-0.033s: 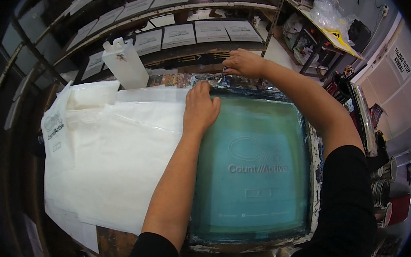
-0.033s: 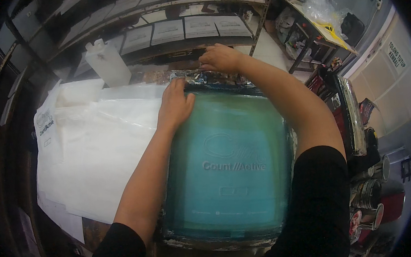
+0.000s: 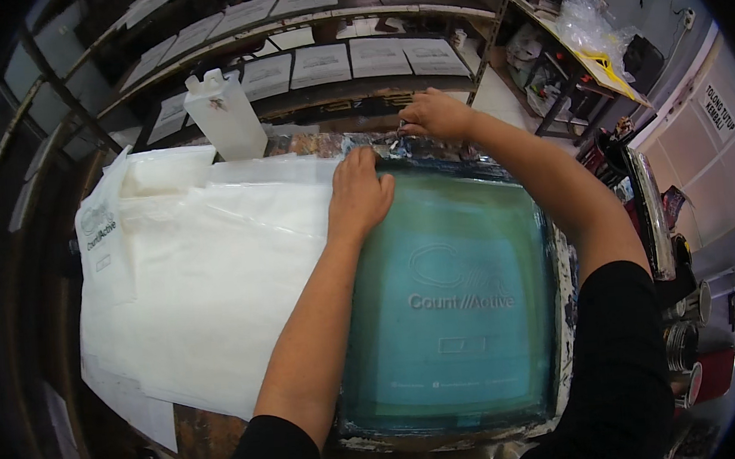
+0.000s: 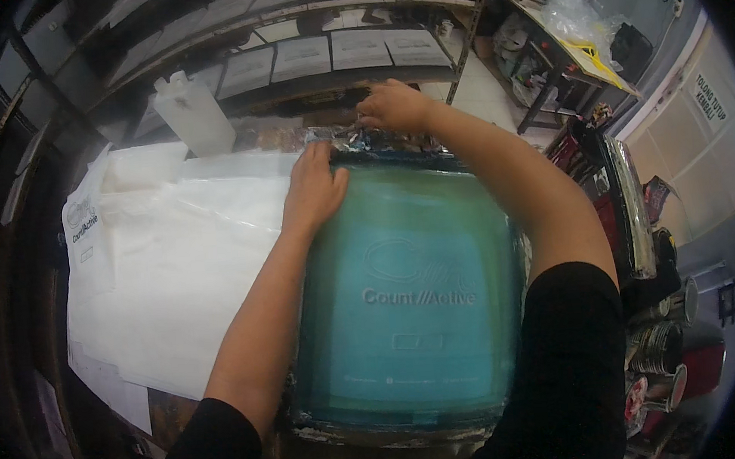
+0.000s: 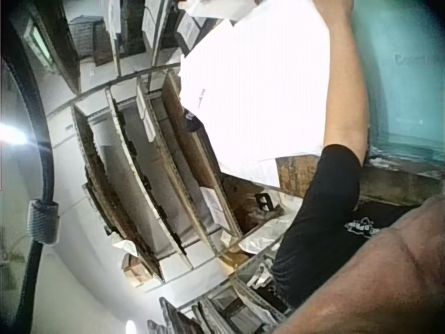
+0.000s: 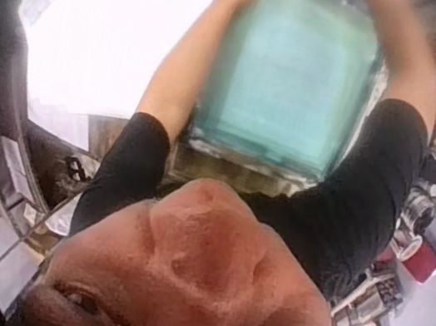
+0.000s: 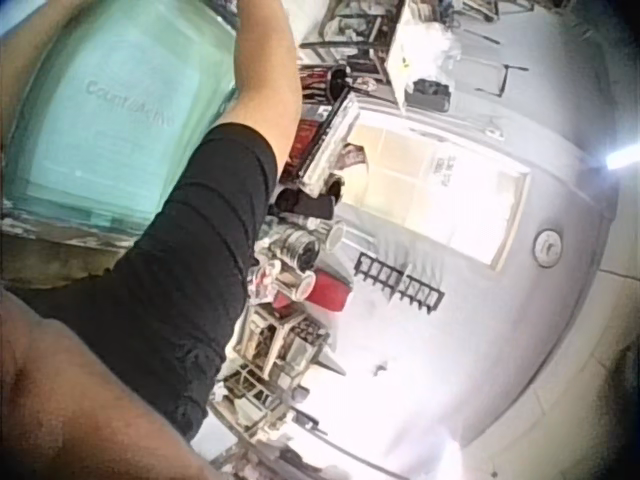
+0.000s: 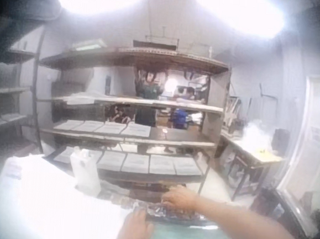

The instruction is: The person applies adhesive tape to the edges of a screen printing frame to seal it.

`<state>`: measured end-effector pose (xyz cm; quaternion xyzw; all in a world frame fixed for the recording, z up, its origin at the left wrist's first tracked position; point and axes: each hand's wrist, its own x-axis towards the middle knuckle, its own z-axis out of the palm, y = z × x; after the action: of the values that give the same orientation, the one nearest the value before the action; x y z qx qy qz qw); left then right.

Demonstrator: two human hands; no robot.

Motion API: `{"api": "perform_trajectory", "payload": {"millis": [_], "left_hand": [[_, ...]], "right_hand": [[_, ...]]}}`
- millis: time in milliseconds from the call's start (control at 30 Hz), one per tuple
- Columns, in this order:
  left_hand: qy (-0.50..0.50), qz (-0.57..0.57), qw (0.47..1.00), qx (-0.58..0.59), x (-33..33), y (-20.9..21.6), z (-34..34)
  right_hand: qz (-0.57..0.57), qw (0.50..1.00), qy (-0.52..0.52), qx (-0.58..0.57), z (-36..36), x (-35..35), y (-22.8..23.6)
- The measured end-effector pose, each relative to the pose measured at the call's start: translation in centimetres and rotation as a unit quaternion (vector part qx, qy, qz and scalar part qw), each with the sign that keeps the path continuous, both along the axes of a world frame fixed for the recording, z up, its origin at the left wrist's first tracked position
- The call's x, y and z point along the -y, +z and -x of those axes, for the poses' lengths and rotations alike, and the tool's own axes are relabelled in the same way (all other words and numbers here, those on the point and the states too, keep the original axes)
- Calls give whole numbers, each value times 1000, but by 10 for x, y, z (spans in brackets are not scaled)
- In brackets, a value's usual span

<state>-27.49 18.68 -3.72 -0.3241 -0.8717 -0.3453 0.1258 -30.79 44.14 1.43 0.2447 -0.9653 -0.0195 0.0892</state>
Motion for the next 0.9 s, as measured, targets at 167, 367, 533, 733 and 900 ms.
{"api": "perform_trajectory", "payload": {"millis": [167,367,533,733,900], "left_hand": [[14,-7,1000,5,9,-3,1],[-1,-1,1000,20,2,-1,-1],[13,-8,1000,18,1,4,-6],[1,-27,1000,8,2,1,2],[5,-28,1000,-12,1,-2,1]], "right_hand": [[-5,993,-110,36,-16,39,5],[49,998,-27,32,-9,9,4],[48,998,-40,26,-9,13,-3],[94,992,-80,-10,-9,20,-19],[131,980,-141,-60,-18,36,-30]]}}
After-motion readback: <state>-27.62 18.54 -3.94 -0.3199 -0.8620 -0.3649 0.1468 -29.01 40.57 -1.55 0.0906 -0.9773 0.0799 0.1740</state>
